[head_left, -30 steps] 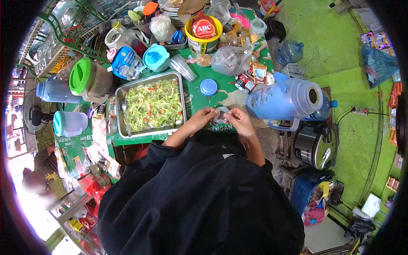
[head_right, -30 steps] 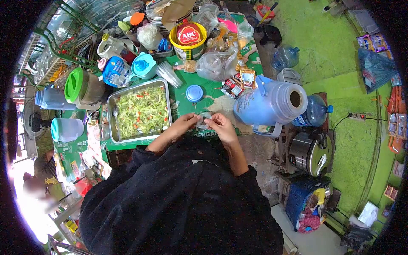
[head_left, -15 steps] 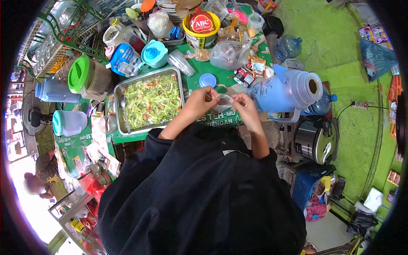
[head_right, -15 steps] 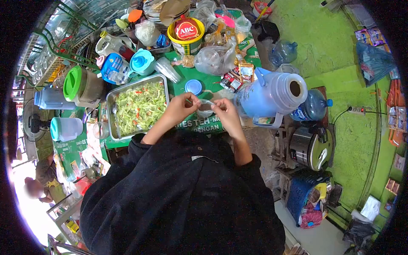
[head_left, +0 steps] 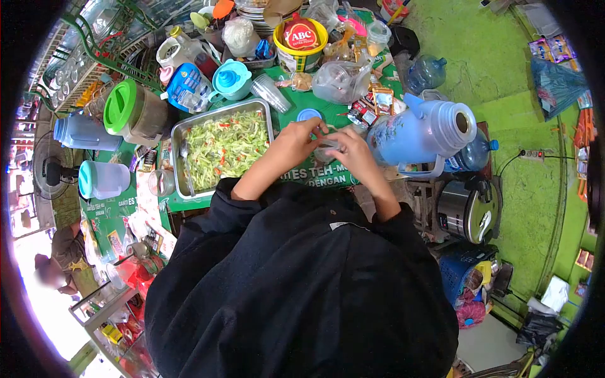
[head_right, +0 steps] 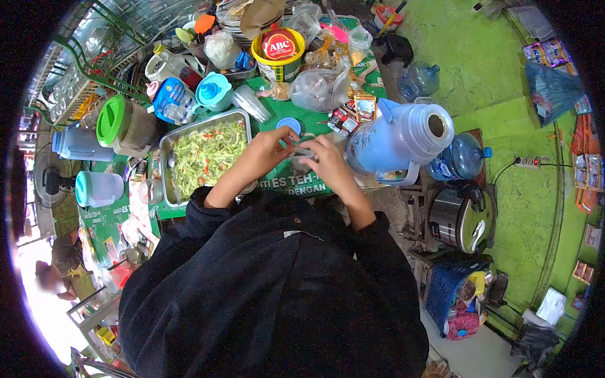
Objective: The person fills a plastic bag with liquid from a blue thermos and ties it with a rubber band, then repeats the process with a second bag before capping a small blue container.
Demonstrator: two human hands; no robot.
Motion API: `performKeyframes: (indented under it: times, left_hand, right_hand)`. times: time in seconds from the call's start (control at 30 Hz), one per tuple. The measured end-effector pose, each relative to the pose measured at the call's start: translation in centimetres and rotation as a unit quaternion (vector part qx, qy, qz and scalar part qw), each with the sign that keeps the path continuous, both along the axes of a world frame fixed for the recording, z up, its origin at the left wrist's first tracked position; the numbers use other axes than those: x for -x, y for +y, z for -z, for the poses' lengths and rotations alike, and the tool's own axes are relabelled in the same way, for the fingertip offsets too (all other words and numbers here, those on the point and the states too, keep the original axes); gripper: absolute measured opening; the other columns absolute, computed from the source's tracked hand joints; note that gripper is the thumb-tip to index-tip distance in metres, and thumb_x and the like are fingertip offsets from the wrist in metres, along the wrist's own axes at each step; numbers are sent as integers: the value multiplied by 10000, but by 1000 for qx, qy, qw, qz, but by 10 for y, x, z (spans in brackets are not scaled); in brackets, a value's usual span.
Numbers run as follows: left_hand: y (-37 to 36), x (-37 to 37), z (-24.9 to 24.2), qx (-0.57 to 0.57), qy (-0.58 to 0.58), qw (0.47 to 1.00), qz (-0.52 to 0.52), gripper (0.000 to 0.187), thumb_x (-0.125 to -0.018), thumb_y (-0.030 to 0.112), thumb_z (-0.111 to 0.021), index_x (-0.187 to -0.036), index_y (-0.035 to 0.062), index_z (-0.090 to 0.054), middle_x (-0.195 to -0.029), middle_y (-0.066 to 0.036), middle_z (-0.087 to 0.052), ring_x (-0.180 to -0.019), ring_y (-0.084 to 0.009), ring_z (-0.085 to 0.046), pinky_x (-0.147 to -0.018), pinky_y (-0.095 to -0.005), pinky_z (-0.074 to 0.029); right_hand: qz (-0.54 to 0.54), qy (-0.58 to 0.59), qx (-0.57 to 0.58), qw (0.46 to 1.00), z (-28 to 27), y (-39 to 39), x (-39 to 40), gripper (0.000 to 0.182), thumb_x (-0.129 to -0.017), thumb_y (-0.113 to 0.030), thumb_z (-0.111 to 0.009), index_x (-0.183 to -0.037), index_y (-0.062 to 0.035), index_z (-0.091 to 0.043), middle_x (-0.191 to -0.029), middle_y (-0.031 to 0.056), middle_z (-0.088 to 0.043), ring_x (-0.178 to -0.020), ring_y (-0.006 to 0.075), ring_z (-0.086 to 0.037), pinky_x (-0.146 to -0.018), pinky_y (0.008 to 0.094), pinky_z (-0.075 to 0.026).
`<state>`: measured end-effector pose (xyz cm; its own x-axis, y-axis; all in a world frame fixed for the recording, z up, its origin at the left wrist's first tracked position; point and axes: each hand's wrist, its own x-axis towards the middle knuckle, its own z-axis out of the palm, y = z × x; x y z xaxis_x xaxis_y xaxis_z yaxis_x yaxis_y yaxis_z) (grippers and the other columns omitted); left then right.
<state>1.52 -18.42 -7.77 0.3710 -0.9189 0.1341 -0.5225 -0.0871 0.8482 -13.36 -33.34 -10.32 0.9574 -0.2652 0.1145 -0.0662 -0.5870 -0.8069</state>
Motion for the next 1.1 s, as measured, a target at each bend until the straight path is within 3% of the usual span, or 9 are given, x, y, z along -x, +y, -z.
performKeyframes:
  times: [0.1, 0.2, 0.3, 0.47, 0.53, 0.67, 0.9, 0.97, 1.1]
  left_hand:
    - [1, -1, -1, 4, 136, 991, 4, 450, -778, 156, -783, -1157, 46, -566, -1069, -155, -666, -971, -324, -664, -775, -380, -539]
    - [19, -13, 0, -45, 122, 991, 32, 682, -732, 244, -848, -1302, 69, -517, -1307, -125, -561, -1190, -290, -562, -956, -418, -462]
    - [12, -17, 0, 12, 24, 988, 151, 817, -678, 351, -871, -1340, 52, -498, -1281, -145, -566, -1266, -309, -478, -1053, -419, -359]
    - [-13, -6, -7, 37, 15, 955, 295, 402, -877, 245, -705, -1222, 64, -605, -1264, -142, -586, -1257, -336, -473, -1077, -448, -317]
    - [-1, 1, -2, 28, 55, 960, 273, 373, -896, 240, -683, -1215, 65, -605, -1259, -137, -586, -1243, -329, -475, -1072, -444, -316]
    - [30, 21, 14, -45, 38, 978, 200, 279, -986, 243, -543, -1199, 71, -601, -1277, -100, -564, -1266, -276, -420, -1091, -437, -256]
    - [55, 46, 0, -109, 28, 988, 109, 143, -996, 188, -502, -1033, 103, -610, -1198, -90, -573, -1261, -265, -431, -1110, -511, -177]
    - [59, 46, 9, -108, 45, 987, 106, 133, -994, 181, -501, -1000, 110, -614, -1185, -85, -576, -1254, -256, -440, -1114, -514, -168]
    - [64, 46, 13, -74, 65, 994, 57, 145, -986, 185, -513, -915, 117, -619, -1063, -16, -596, -1201, -239, -478, -1106, -533, -147]
  right_hand:
    - [-17, 8, 50, 999, -6, -3, -2, 188, -836, -47, -675, -1023, -26, -666, -889, 138, -602, -845, 304, -622, -775, 376, -506]
    - [-39, -7, 33, 999, -28, -2, -5, 173, -856, -71, -659, -1023, -33, -684, -942, 150, -641, -888, 328, -636, -806, 391, -503]
    - [-70, -64, 17, 995, -57, 2, -13, 190, -872, -93, -650, -1052, -51, -695, -994, 145, -674, -909, 307, -656, -794, 372, -505]
    - [-161, -126, 51, 978, -70, 8, -19, 157, -876, -115, -653, -1010, -48, -701, -928, 116, -667, -852, 277, -652, -745, 360, -501]
    - [-162, 26, 13, 986, -85, 3, -7, 145, -881, -120, -655, -988, -24, -669, -987, 128, -631, -904, 300, -628, -791, 387, -491]
    - [-122, 37, -42, 991, -62, -4, 21, 148, -896, -124, -649, -894, 15, -598, -899, 102, -521, -825, 249, -558, -749, 337, -449]
    - [-44, 14, -264, 964, 12, -3, 13, 121, -919, -117, -625, -929, 3, -626, -914, 116, -548, -843, 231, -560, -772, 319, -445]
    - [57, 78, -110, 989, 29, 3, -13, 142, -884, -135, -661, -976, -26, -661, -927, 114, -580, -898, 253, -575, -819, 340, -455]
    - [-25, -30, 166, 985, 84, 7, -45, 162, -829, -156, -696, -967, -72, -678, -947, 82, -608, -919, 273, -585, -829, 388, -467]
